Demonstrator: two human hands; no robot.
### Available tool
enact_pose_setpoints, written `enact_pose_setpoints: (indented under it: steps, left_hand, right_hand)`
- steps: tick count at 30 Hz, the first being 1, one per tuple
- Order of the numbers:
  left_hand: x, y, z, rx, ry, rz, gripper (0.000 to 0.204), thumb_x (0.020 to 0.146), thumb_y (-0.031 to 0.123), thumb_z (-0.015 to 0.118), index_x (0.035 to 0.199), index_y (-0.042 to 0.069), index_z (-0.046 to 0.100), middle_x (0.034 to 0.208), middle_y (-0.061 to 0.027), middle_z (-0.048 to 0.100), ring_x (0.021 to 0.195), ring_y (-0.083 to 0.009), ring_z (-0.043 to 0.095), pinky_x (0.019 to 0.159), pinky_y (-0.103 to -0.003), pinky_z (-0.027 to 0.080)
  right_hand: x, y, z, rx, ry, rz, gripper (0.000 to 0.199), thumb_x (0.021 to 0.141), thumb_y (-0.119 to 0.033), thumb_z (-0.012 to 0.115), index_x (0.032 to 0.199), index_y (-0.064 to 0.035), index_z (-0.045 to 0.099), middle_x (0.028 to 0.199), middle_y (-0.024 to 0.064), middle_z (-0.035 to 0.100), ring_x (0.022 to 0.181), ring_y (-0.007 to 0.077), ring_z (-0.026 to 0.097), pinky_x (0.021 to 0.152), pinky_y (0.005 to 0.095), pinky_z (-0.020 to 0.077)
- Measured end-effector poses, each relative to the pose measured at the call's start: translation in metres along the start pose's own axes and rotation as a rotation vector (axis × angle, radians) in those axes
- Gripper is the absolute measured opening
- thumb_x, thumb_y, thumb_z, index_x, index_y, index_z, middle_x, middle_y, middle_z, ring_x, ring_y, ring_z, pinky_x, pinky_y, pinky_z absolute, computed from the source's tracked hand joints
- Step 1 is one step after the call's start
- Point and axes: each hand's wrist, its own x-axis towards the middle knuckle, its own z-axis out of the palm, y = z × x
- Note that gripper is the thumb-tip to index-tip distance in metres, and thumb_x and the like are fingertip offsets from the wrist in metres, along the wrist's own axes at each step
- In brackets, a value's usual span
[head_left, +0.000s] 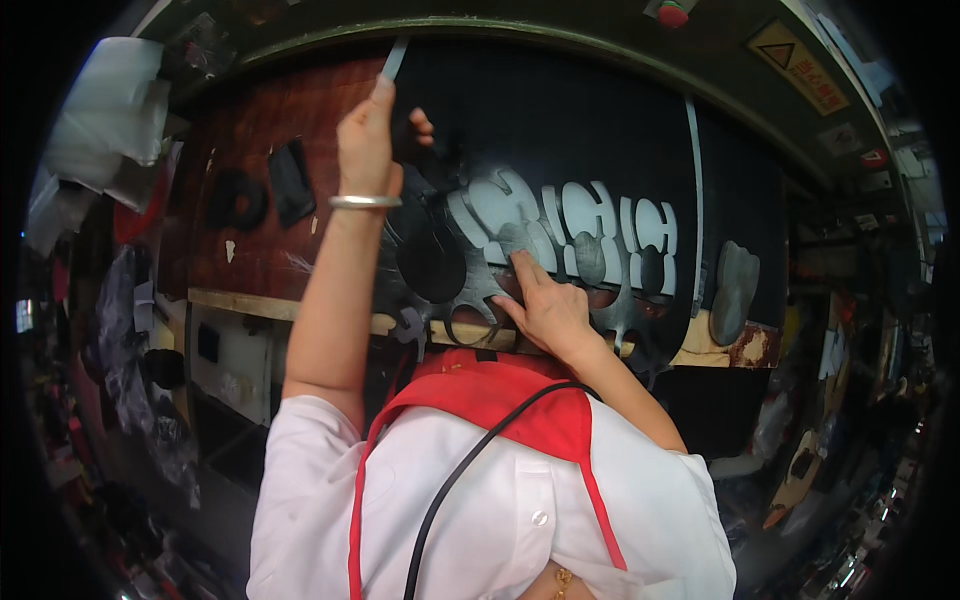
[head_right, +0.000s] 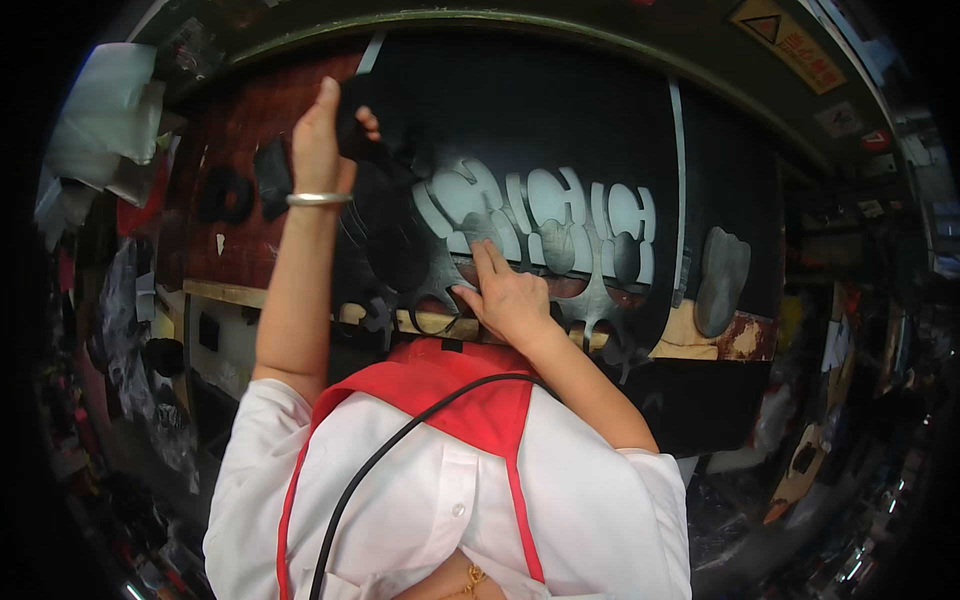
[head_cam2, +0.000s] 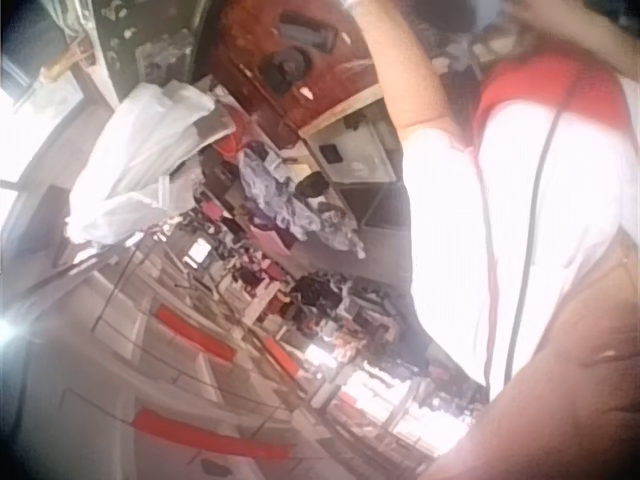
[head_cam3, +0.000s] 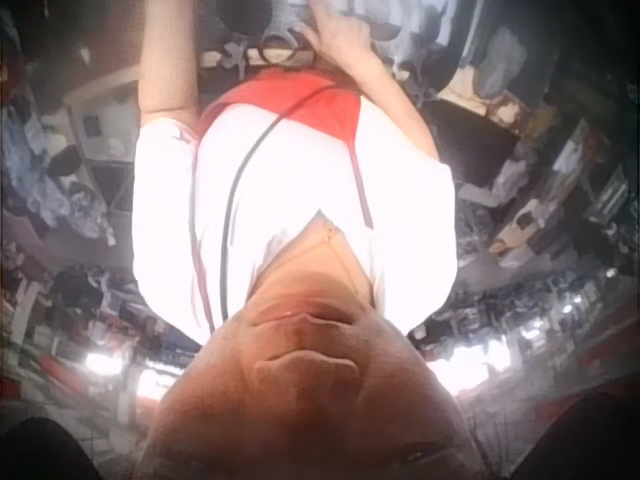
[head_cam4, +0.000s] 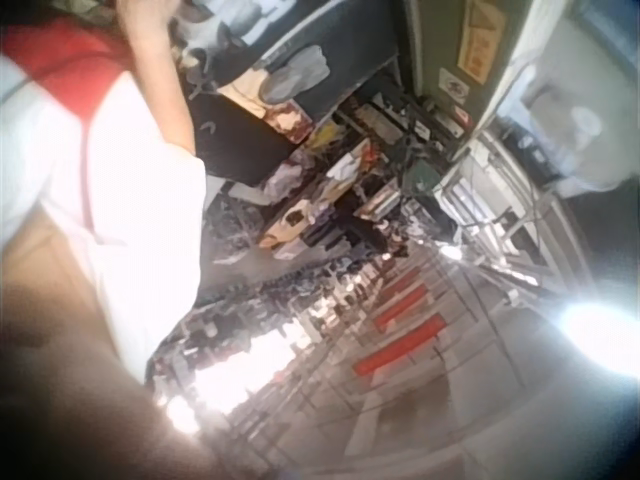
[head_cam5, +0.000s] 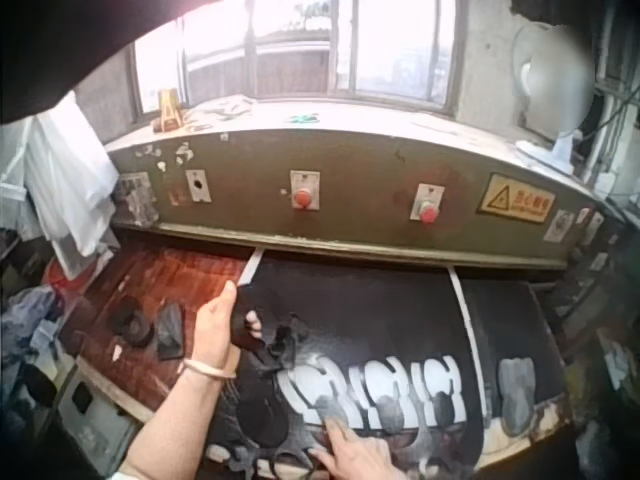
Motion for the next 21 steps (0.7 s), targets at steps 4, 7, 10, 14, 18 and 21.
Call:
enact_pose_setpoints:
  steps: [4, 7, 10, 14, 18, 21]
  left_hand:
    - [0.017, 0.065, -0.013, 0.114, -0.206, 0.322, 0.039, 0.099, 0.035, 0.056, 0.082, 0.001, 0.064, 0.07, -0.0077, 0.064, 0.054, -0.0109, 0.056, 0.051, -0.023, 0.047]
    - [0.0, 0.059, -0.027, 0.457, -0.196, 0.548, 0.03, 0.099, 0.029, 0.056, 0.1, 0.001, 0.069, 0.072, -0.0031, 0.063, 0.056, -0.0052, 0.054, 0.053, -0.019, 0.043]
    - [-0.048, 0.012, -0.047, 0.968, -0.426, 0.694, 0.019, 0.087, 0.014, 0.066, 0.103, 0.004, 0.067, 0.083, -0.0103, 0.065, 0.068, -0.02, 0.063, 0.06, -0.03, 0.049]
    - [-0.107, -0.045, -0.081, 1.206, -0.794, 0.66, 0.035, 0.079, 0.023, 0.072, 0.107, 0.006, 0.062, 0.08, -0.0099, 0.055, 0.07, -0.0282, 0.057, 0.064, -0.037, 0.048]
    - [-0.118, -0.064, -0.101, 1.115, -0.697, 0.654, 0.044, 0.073, 0.014, 0.075, 0.113, 0.002, 0.06, 0.085, -0.0116, 0.058, 0.075, -0.0299, 0.056, 0.067, -0.037, 0.048]
    - [-0.109, -0.066, -0.101, 0.959, -0.496, 0.553, 0.03, 0.086, 0.008, 0.064, 0.115, 0.001, 0.061, 0.087, -0.0118, 0.068, 0.075, -0.0253, 0.066, 0.07, -0.033, 0.052]
  right_hand:
    - [0.005, -0.006, -0.012, 0.1, 0.051, -0.031, 0.053, 0.085, -0.04, 0.066, 0.123, -0.0048, 0.055, 0.118, 0.0166, 0.064, 0.073, 0.0368, 0.068, 0.063, 0.0443, 0.0556]
    - [0.016, -0.014, -0.016, 0.484, -0.042, 0.178, 0.039, 0.087, -0.031, 0.066, 0.111, -0.0007, 0.059, 0.083, 0.0183, 0.069, 0.072, 0.0369, 0.068, 0.066, 0.0451, 0.0528]
    - [0.037, -0.012, -0.008, 0.88, -0.421, 0.427, 0.041, 0.091, -0.038, 0.065, 0.104, 0.0006, 0.059, 0.076, 0.0137, 0.067, 0.063, 0.0261, 0.069, 0.048, 0.0328, 0.0512]
    - [0.059, 0.004, 0.015, 1.734, -0.662, 0.704, 0.027, 0.093, -0.029, 0.064, 0.097, -0.0035, 0.057, 0.085, 0.005, 0.058, 0.054, 0.0152, 0.062, 0.04, 0.0228, 0.0434]
    - [0.058, 0.005, 0.022, 1.965, -0.579, 0.53, 0.014, 0.093, -0.019, 0.061, 0.092, -0.0047, 0.059, 0.082, 0.0043, 0.06, 0.053, 0.0138, 0.057, 0.044, 0.0242, 0.0455]
    - [0.05, -0.014, 0.011, 1.754, -0.456, 0.517, 0.014, 0.09, -0.016, 0.064, 0.093, -0.0028, 0.061, 0.097, 0.0117, 0.068, 0.057, 0.0123, 0.06, 0.052, 0.0269, 0.0491]
